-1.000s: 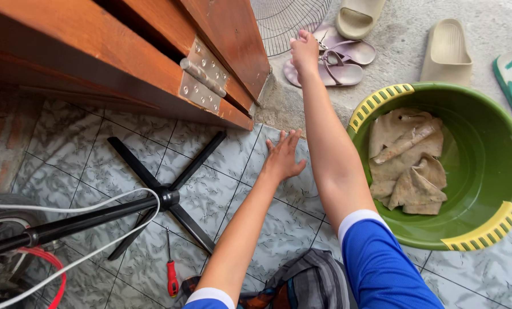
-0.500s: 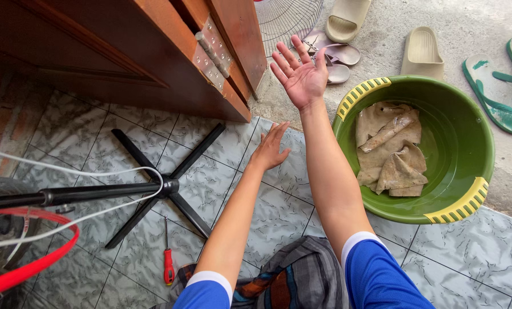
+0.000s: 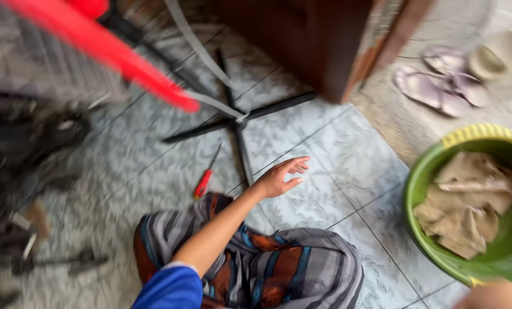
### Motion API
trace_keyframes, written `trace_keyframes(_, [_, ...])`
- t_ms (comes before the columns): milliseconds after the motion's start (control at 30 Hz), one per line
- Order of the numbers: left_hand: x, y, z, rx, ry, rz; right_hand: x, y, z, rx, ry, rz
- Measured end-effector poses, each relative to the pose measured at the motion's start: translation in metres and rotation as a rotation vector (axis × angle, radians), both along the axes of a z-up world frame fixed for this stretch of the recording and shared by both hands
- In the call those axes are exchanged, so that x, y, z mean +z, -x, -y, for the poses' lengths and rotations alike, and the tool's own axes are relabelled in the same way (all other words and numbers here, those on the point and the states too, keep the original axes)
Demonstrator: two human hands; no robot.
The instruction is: The person sits on the floor and uses a screwdriver to remove screws from the front grille of a standing fan. They then detach the grille and unscrew the central nut to remove the fan blades, placing the parts aside.
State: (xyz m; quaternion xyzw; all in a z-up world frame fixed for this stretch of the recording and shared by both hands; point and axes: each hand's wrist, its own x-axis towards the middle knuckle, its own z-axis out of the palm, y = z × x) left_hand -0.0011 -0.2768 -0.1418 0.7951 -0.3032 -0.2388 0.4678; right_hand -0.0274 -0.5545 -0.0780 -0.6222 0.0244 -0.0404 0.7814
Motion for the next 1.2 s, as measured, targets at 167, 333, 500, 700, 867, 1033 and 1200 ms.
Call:
trace_keyframes(167, [-0.005,0.017,-0.018,0.052,0.084,-0.121,0.022,0.060,-0.034,0.133,0.176,-0.036])
trace_keyframes(333, [0.008,0.039,-0.034,0.009,-0.002,-0.084,0.038,0.087,-0.062,0.196,0.216,-0.019])
trace_keyframes(500, [0.020,0.048,-0.063,-0.022,-0.083,-0.017,0.056,0.105,-0.063,0.254,0.265,0.004])
trace_keyframes(700, [0.031,0.048,-0.106,0.031,-0.075,-0.015,0.075,0.132,-0.065,0.200,0.314,-0.018])
trace_keyframes(867, [0.046,0.047,-0.150,0.128,-0.004,-0.049,0.087,0.113,-0.091,0.215,0.310,0.044])
trace_keyframes(1033, [0.050,0.034,-0.193,0.160,0.111,0.067,0.113,0.120,-0.109,0.096,0.340,0.073])
trace_keyframes(1200, [0.088,-0.009,-0.227,0.310,0.352,0.158,0.167,0.104,-0.121,-0.039,0.319,0.261])
